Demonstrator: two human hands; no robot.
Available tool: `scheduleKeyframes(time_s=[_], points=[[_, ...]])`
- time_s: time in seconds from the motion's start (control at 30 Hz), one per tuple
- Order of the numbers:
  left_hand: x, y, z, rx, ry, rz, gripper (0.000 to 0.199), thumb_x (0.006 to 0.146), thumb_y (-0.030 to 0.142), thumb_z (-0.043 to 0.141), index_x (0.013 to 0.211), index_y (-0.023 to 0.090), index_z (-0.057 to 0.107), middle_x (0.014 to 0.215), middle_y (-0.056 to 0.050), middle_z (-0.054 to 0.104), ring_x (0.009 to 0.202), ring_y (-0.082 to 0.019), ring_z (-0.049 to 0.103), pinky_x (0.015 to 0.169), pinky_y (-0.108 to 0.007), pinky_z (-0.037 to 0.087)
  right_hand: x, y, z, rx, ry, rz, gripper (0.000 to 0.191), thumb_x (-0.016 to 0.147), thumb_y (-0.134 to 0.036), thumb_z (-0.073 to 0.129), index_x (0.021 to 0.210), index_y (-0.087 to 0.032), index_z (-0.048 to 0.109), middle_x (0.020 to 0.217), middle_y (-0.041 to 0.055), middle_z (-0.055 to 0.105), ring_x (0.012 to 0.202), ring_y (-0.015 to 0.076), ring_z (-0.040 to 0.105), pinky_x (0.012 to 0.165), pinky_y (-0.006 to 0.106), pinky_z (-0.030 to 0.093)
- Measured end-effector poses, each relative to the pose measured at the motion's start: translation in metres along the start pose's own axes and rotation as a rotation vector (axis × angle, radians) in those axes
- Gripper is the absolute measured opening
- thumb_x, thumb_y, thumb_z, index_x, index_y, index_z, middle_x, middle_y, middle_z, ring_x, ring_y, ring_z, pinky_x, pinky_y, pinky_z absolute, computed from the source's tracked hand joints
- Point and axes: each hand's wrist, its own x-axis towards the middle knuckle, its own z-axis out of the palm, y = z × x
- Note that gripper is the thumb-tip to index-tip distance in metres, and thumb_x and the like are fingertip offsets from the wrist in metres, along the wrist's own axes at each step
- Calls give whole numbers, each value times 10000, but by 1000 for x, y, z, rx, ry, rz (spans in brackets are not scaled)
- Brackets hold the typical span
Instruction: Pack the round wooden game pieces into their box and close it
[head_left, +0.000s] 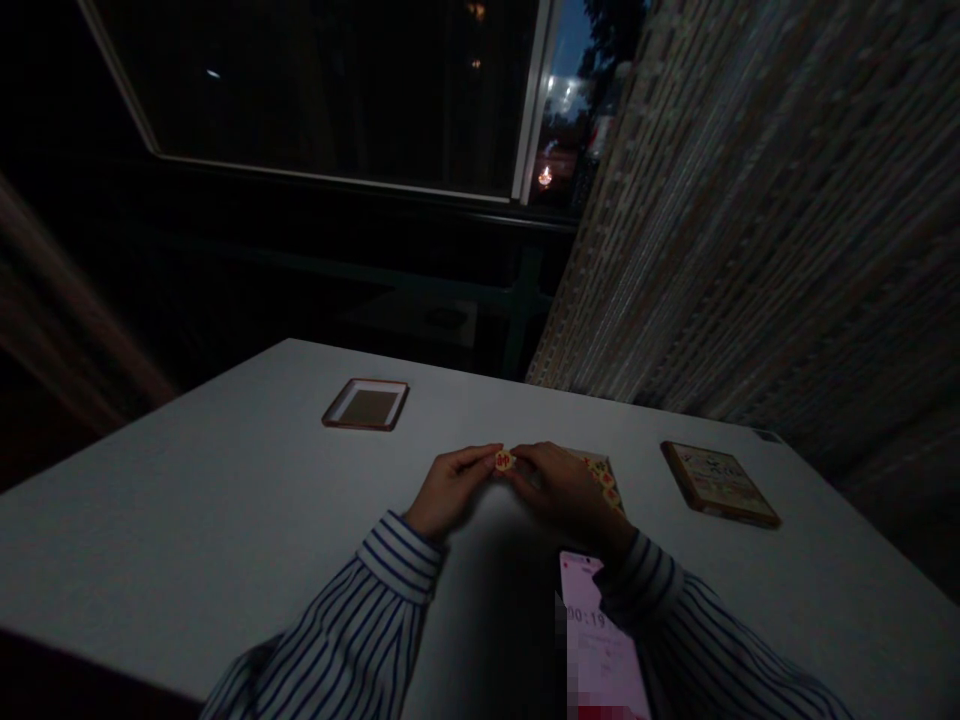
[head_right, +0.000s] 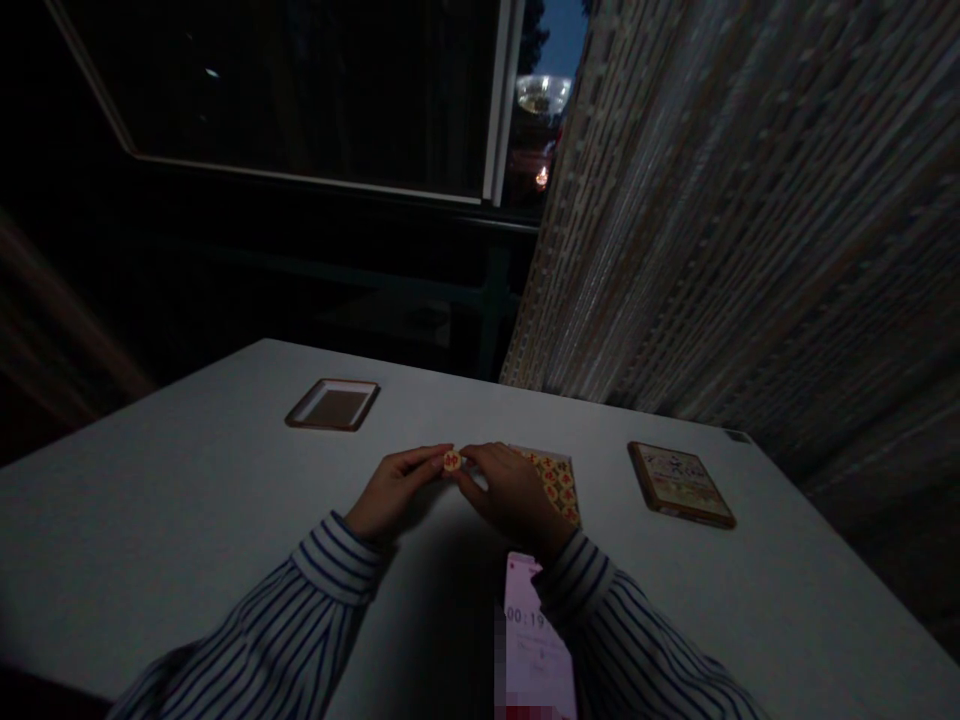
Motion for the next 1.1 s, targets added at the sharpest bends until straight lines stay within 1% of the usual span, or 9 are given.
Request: scheduleKeyframes(time_s=[0.1, 0.2, 0.33, 0.47, 0.63, 0.73, 0.9, 1.1], points=[[-1, 2, 3, -31, 6, -12, 314, 716, 315, 649, 977, 143, 678, 1000, -66, 694, 960, -201, 619, 922, -346, 444, 0, -2, -4, -4, -17, -22, 257, 864, -338, 495, 1027, -160, 585, 920, 71, 657, 848, 168, 587, 764, 289, 433], [-2, 2, 6, -63, 17, -20, 293, 705, 301, 662, 948, 138, 678, 954, -61, 705, 904, -191, 636, 886, -335, 465, 0, -3, -7, -14, -29, -35, 252, 865, -329, 497, 1029, -159, 584, 915, 69, 659, 839, 170, 583, 758, 292, 426], [-3, 2, 8, -55, 29, -9, 276, 689, 320, 679, 890, 131, 679, 901, -62, 711, 858, -186, 645, 852, -325, 479, -2, -2, -11, 5, -31, -44, 253, 862, -345, 499, 1014, -164, 591, 907, 61, 661, 833, 168, 580, 755, 288, 418], [-4, 1, 9, -59, 25, -7, 291, 695, 353, 671, 881, 129, 673, 849, -59, 711, 811, -178, 647, 828, -323, 484, -4, 2, -16, -14, 5, -20, 240, 846, -356, 515, 984, -182, 606, 865, 46, 661, 800, 157, 584, 738, 276, 417], [-4, -4, 11, -43, 40, -46, 314, 685, 363, 680, 883, 120, 666, 763, -54, 704, 760, -169, 646, 797, -312, 486, -8, 12, -28, -27, 32, 1, 219, 819, -318, 547, 963, -164, 607, 839, 52, 652, 784, 157, 581, 708, 263, 429], [-3, -7, 12, 19, 25, -49, 308, 691, 370, 670, 864, 115, 667, 754, -62, 697, 749, -170, 641, 779, -308, 485, -11, 19, -37, -30, 35, 6, 218, 818, -304, 548, 975, -162, 602, 852, 55, 650, 799, 158, 580, 723, 269, 439], [-3, -9, 15, 127, 23, -30, 287, 705, 379, 646, 811, 113, 671, 715, -57, 679, 702, -155, 617, 731, -286, 480, -13, 35, -48, -42, 43, -40, 215, 813, -310, 560, 959, -159, 605, 854, 67, 652, 798, 170, 587, 724, 286, 454], [-2, -11, 17, 166, 20, -47, 278, 705, 372, 648, 820, 121, 672, 723, -59, 684, 704, -156, 617, 719, -281, 479, -12, 45, -61, -64, 43, -26, 237, 816, -312, 562, 991, -157, 600, 894, 79, 663, 827, 183, 601, 749, 304, 468]])
